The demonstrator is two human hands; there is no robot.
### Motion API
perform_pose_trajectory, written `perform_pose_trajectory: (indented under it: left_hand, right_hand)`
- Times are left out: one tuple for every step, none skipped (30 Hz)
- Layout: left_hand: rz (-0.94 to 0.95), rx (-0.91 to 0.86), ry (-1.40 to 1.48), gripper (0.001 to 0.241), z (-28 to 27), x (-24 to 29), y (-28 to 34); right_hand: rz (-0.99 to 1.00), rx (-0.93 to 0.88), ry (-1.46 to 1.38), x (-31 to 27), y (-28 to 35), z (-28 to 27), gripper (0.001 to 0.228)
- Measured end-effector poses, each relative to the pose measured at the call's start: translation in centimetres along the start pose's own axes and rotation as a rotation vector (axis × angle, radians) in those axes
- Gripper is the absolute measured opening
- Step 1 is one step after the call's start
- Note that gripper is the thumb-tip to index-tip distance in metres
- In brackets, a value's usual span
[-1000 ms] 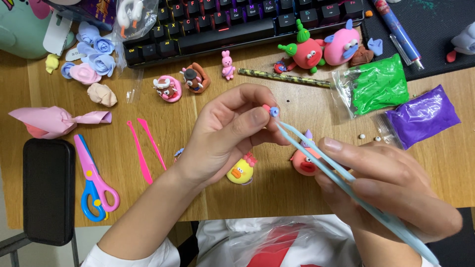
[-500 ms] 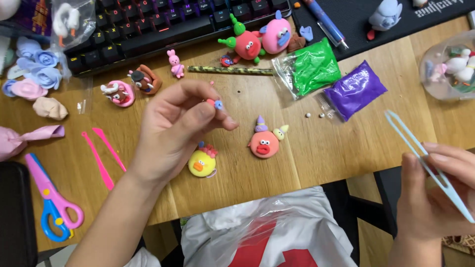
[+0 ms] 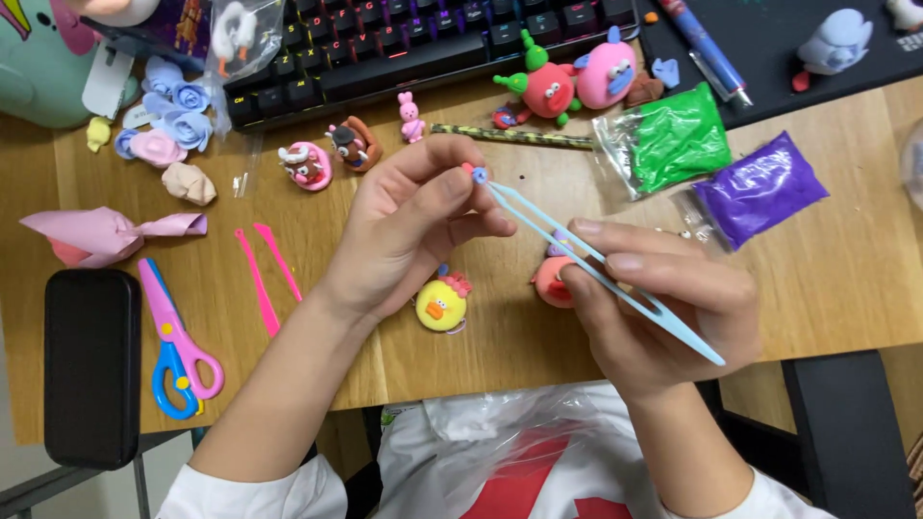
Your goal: The person assembles small clay figures by attaching colorful clay pieces and googly eyes to round clay bases. They use tweezers to place small details and arrange the finished figures on a wooden desk alongside other crafting tools and materials.
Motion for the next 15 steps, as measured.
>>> perform_pose_trajectory:
  left_hand:
    - [0.002, 0.005, 0.0, 0.019, 0.01, 0.0, -0.06]
    - [0.004, 0.008, 0.006, 0.02, 0.05, 0.01, -0.12]
    - [0.006, 0.015, 0.012, 0.02, 0.08, 0.01, -0.01]
    - [0.007, 0.024, 0.012, 0.02, 0.08, 0.07, 0.07]
    - [-0.001, 0.016, 0.0, 0.02, 0.19, 0.1, 0.02]
    - [-0.01, 0.008, -0.011, 0.02, 0.34, 0.13, -0.03]
    - [-0.009, 0.01, -0.012, 0.02, 0.24, 0.09, -0.01]
    - [-0.009, 0.011, -0.003, 0.02, 0.2, 0.04, 0.02]
    - [-0.008, 0.011, 0.008, 0.02, 0.17, -0.03, 0.0]
    - [-0.008, 0.013, 0.008, 0.02, 0.18, 0.01, 0.03]
    - [-0.009, 0.004, -0.003, 0.02, 0.25, 0.04, 0.04]
    - [-0.009, -0.005, -0.013, 0.021, 0.33, 0.07, 0.06]
    - [-0.01, -0.005, -0.014, 0.021, 0.31, 0.09, 0.08]
    - [-0.011, -0.005, -0.012, 0.021, 0.3, 0.1, 0.1]
    - [-0.013, -0.005, -0.01, 0.021, 0.31, 0.07, 0.12]
  right_hand:
    - [0.002, -0.005, -0.002, 0.06, 0.02, 0.03, 0.026]
    - [-0.031, 0.024, 0.03, -0.16, 0.12, -0.13, 0.03]
    - [-0.061, 0.051, 0.06, -0.4, 0.33, -0.3, 0.033]
    - [-0.056, 0.044, 0.057, -0.31, 0.39, -0.25, 0.033]
    - [-0.042, 0.038, 0.041, -0.15, 0.35, -0.2, 0.03]
    - [-0.028, 0.032, 0.026, 0.0, 0.29, -0.18, 0.027]
    - [-0.027, 0.03, 0.024, 0.09, 0.23, -0.07, 0.027]
    - [-0.058, 0.024, 0.027, -0.07, 0.24, 0.06, 0.029]
    - [-0.089, 0.018, 0.03, -0.23, 0.24, 0.16, 0.03]
    - [-0.088, 0.016, 0.03, -0.26, 0.32, 0.11, 0.03]
    - [-0.061, 0.02, 0.041, -0.09, 0.34, 0.04, 0.03]
    - [-0.034, 0.023, 0.051, 0.07, 0.37, -0.05, 0.03]
    - [-0.034, 0.024, 0.051, 0.15, 0.36, -0.01, 0.03]
    - [-0.045, 0.025, 0.045, 0.14, 0.37, 0.01, 0.03]
    - [-0.056, 0.025, 0.039, 0.13, 0.37, 0.0, 0.029]
Point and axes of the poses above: each hand's wrist, its own y-axis away from the middle knuckle, its own z-axis out of the palm, x = y × z, the point moved 8 cm from there along -y, towards the middle knuckle, and after that the axes turned 14 degrees about z, right-handed, at the moved point
